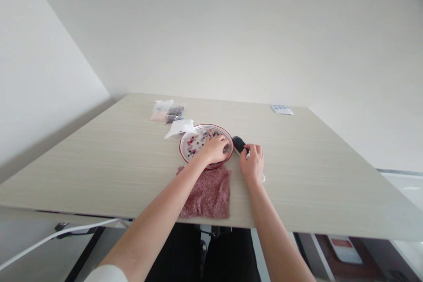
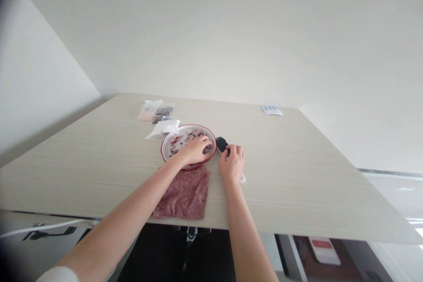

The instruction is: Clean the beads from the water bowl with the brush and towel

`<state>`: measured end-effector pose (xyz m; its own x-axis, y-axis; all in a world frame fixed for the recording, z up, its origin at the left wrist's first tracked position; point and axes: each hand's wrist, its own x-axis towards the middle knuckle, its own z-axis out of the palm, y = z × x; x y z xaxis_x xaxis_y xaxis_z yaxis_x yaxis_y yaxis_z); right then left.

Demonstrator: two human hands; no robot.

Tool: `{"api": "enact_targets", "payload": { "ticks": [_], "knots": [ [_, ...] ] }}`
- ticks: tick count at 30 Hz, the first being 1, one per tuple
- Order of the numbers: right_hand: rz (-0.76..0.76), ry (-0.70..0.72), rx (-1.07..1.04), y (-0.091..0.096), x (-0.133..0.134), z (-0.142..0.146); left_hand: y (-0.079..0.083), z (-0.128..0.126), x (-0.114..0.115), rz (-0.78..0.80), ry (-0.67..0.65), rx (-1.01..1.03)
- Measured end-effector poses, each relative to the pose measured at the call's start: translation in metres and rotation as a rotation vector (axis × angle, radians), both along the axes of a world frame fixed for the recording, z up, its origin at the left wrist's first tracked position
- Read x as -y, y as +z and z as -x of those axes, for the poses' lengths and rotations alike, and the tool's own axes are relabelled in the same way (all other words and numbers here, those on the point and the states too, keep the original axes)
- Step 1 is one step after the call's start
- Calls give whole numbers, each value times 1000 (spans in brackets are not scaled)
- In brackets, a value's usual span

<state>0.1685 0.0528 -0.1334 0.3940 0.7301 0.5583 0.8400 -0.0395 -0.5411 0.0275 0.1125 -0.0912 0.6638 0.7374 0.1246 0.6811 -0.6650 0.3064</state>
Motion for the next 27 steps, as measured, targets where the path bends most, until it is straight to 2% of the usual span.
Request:
{"api": "enact_targets", "payload": {
  "ticks": [6, 8, 13, 16, 19, 21, 27],
  "knots": [
    [-11, 6, -8, 0, 0, 0, 8, 18, 3, 47, 2, -81],
    [-11, 8, -12, 0, 0, 0, 12, 24, 1, 60, 18, -40],
    [-14, 14, -18, -1, 0, 0, 17, 37, -5, -26, 101, 141],
    [-22, 17, -17, -2, -1, -1, 21, 46, -2, 49, 127, 38],
    [-28, 18, -18, -3, -1, -1, 29, 53, 11, 92, 193, -90],
    [-30, 18, -20, -3, -2, -1, 31, 56, 20, 117, 191, -132],
    [-16, 14, -24, -2, -1, 0, 15, 55, 29, 142, 191, -144]
  ]
}}
